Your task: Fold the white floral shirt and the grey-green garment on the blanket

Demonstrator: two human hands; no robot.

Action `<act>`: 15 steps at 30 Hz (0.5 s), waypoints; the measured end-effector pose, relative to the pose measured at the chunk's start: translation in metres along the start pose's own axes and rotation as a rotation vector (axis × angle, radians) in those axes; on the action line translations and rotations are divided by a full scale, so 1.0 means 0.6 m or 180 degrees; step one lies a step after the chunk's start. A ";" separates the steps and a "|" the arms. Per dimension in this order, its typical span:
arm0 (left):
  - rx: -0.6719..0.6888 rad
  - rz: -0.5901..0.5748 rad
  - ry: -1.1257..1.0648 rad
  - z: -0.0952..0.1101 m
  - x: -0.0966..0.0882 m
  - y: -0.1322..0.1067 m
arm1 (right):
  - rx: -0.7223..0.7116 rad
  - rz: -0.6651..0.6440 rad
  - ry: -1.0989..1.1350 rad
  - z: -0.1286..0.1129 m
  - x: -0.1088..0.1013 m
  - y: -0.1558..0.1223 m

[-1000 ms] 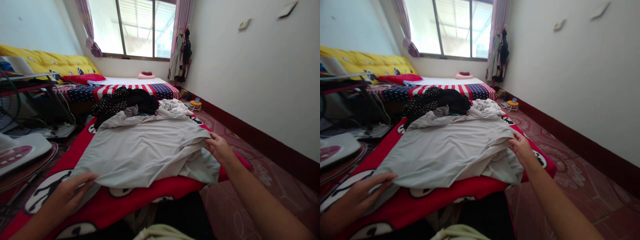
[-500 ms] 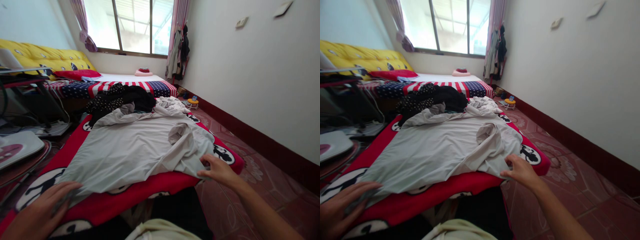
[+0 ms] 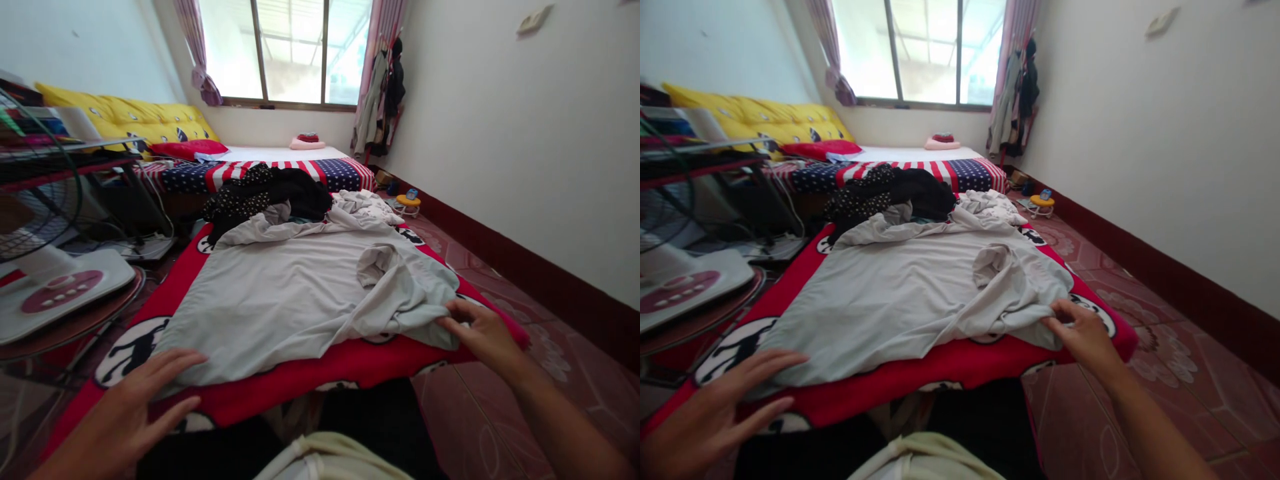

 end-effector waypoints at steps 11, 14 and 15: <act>-0.0032 0.0162 0.0267 -0.027 0.009 -0.002 | 0.0446 0.0241 -0.0191 0.099 -0.022 0.027; -0.0168 0.0071 0.0270 -0.039 0.009 -0.006 | 0.0473 0.0743 -0.0192 0.077 -0.029 0.046; -0.0203 0.0071 0.0263 -0.043 0.010 -0.006 | 0.0457 0.0695 -0.0066 0.065 -0.019 0.052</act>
Point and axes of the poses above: each hand's wrist, its own y-axis towards the middle knuckle, its own x-axis out of the palm, z = x × y, the point moved 5 cm from there along y, towards the middle knuckle, and after that the axes turned 5 degrees about y, right-handed, at the moved point
